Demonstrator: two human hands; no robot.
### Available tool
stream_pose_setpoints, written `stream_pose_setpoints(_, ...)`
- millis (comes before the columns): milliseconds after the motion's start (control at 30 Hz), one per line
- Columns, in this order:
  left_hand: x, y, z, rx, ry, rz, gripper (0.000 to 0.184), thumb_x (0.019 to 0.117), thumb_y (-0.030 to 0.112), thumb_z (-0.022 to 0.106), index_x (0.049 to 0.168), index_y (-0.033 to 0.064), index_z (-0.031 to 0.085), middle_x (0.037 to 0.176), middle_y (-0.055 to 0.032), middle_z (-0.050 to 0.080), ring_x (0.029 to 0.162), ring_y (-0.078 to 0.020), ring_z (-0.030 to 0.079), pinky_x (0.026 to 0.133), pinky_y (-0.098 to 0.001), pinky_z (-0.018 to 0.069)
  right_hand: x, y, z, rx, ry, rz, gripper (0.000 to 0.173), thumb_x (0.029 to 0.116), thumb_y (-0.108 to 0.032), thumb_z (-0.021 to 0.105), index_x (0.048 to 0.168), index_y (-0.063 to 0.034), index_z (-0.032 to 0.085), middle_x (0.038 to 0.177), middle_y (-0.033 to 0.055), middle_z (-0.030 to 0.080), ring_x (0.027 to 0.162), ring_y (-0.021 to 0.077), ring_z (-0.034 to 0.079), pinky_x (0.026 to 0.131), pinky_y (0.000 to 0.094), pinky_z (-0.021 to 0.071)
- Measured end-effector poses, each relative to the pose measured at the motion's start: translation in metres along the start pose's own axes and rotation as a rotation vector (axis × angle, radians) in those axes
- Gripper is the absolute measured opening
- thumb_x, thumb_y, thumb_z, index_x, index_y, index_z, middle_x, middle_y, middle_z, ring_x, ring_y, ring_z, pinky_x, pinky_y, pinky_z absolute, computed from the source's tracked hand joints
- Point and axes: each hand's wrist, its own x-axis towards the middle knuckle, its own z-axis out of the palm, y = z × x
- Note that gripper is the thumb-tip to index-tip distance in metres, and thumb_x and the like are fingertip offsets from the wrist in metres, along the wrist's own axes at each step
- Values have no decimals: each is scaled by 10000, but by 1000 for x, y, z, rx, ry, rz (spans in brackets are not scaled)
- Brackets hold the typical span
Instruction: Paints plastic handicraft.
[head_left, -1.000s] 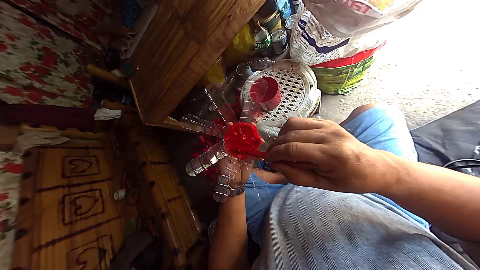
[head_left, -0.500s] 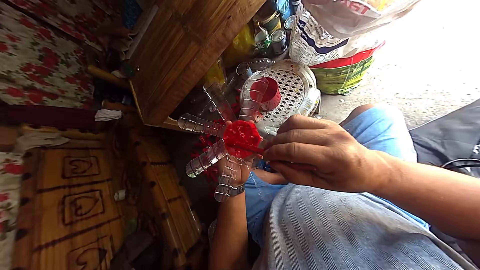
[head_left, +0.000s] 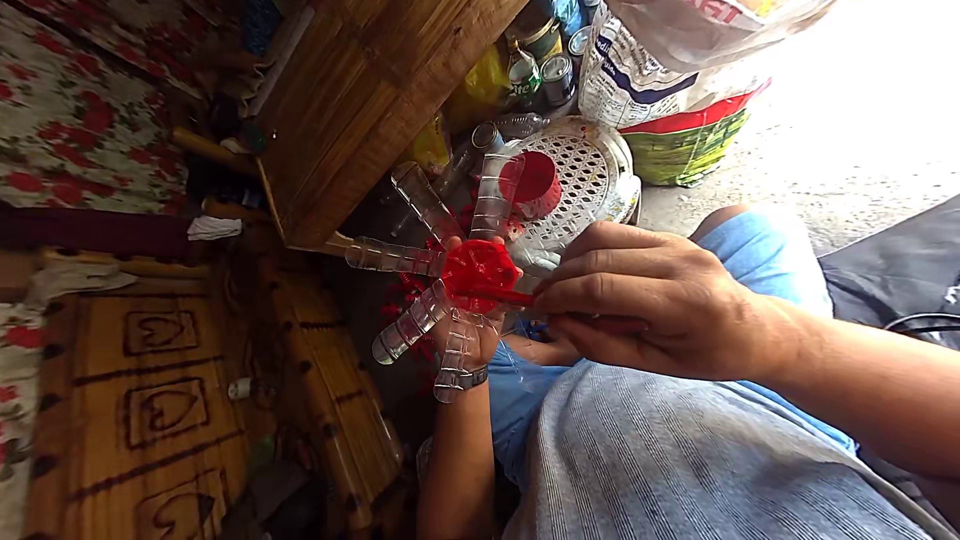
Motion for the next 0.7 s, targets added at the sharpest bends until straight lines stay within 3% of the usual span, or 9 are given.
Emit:
stream_pose_setpoints(67,2,0,-4,-17,-48,-3,386,1006,459,520,1184,169,703,1166,-86,716,1035,-230,706,832,-397,603,0,-1,2,16,-5,18,166,980,-141,636,984,-65,783,914,16,741,918,117,653,796,258,526)
stream_pose_setpoints(200,-2,-1,0,-28,-1,61,338,1002,438,528,987,172,737,951,-27,753,922,-156,727,826,-350,603,-4,0,5,25,-56,38,172,971,-123,612,956,-63,773,867,11,720,872,107,637,758,248,509)
stream_pose_setpoints(400,-2,-4,4,-136,-13,43,288,951,384,613,1010,134,743,982,-68,752,937,-199,731,834,-384,605,-1,-2,2,57,28,46,154,949,-110,638,954,-47,779,884,16,731,893,91,646,780,235,526)
stream_pose_setpoints(433,0,-3,0,-115,-68,37,320,950,404,611,1092,144,732,1072,-82,742,984,-217,721,855,-393,598,-2,-2,3,66,12,44,158,952,-112,635,953,-50,780,885,13,729,897,90,644,779,231,523)
stream_pose_setpoints(500,7,-2,-12,-19,-253,36,467,991,455,520,1380,203,582,1362,-112,611,1114,-253,655,889,-394,563,-1,0,2,86,-15,51,155,947,-106,628,937,-50,773,871,3,713,884,78,633,765,219,517)
stream_pose_setpoints(533,9,-1,-14,-1,-280,43,488,998,450,509,1420,208,549,1395,-123,589,1133,-264,649,890,-397,566,-1,0,-1,87,-19,60,149,942,-105,629,930,-53,768,866,-2,705,876,69,630,756,211,519)
stream_pose_setpoints(567,7,-1,-12,-17,-266,47,468,990,431,544,1392,195,585,1365,-123,618,1147,-264,656,907,-398,571,0,0,-3,80,-14,69,142,932,-107,631,922,-57,764,855,-9,695,862,61,623,737,203,516)
stream_pose_setpoints(633,3,-3,-6,-85,-173,70,335,957,379,615,1173,143,717,1140,-89,728,1072,-221,699,911,-393,580,2,0,-4,77,10,82,136,922,-106,642,928,-56,769,846,-6,699,850,66,625,723,212,510)
stream_pose_setpoints(700,2,-4,-5,-113,-170,71,299,945,352,634,1102,119,736,1070,-72,744,1040,-197,708,918,-379,577,3,1,-3,79,8,93,142,930,-111,648,956,-57,778,877,-3,718,874,71,639,745,217,526)
